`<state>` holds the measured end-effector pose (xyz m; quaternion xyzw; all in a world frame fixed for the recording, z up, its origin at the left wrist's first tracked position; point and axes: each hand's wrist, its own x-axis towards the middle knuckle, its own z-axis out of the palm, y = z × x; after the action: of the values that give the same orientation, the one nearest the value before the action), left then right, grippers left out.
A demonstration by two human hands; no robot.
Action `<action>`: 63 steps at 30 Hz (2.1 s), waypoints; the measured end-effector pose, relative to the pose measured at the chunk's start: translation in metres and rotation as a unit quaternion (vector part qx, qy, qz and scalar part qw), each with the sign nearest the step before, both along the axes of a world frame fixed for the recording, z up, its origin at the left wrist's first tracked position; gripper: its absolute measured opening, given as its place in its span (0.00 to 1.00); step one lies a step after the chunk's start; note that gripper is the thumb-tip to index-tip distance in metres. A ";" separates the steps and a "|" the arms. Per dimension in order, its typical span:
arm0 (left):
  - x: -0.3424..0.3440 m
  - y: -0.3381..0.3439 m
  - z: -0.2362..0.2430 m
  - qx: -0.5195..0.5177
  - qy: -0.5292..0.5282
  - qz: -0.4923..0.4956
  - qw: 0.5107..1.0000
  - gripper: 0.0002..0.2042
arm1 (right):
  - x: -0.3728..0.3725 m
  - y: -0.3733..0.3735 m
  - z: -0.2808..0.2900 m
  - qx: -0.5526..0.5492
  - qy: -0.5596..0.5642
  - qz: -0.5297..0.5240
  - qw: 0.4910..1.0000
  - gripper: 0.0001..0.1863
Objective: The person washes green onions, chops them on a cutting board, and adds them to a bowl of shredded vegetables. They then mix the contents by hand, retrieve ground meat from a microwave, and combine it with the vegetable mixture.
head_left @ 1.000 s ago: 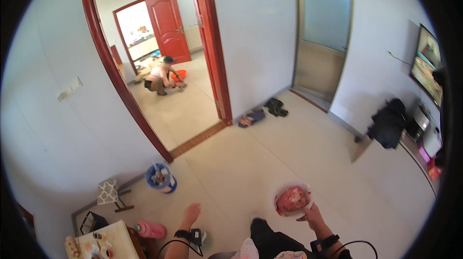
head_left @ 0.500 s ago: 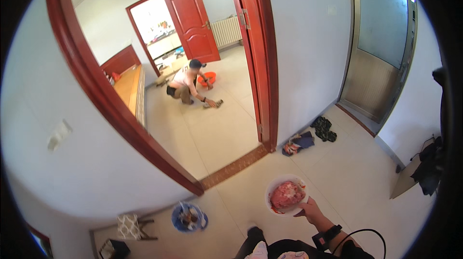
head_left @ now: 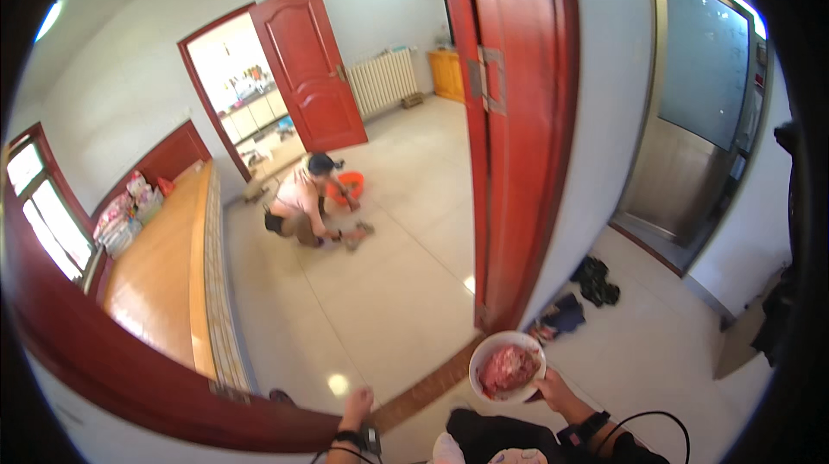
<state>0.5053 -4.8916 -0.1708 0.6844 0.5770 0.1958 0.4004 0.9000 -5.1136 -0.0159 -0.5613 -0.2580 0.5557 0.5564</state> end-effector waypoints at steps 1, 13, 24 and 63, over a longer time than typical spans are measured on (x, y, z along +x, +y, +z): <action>-0.016 0.001 -0.007 -0.016 0.075 -0.010 0.997 0.14 | -0.001 0.031 -0.002 0.007 0.020 0.004 1.000 0.25; -0.082 0.189 -0.090 -0.273 0.243 -0.026 0.931 0.12 | 0.016 0.391 -0.019 -0.010 0.056 0.021 0.998 0.19; 0.082 0.760 -0.028 -0.054 0.253 0.007 0.966 0.12 | 0.124 0.630 0.010 -0.022 0.058 -0.263 0.963 0.23; 0.486 1.561 -0.010 0.049 0.032 0.126 0.990 0.11 | 0.568 1.748 0.015 -0.016 -0.041 0.094 0.995 0.26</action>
<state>0.9912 -3.3310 -0.1811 0.6308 0.6610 0.2504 0.3202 1.4679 -3.3661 -0.0011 -0.5657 -0.3232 0.5861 0.4817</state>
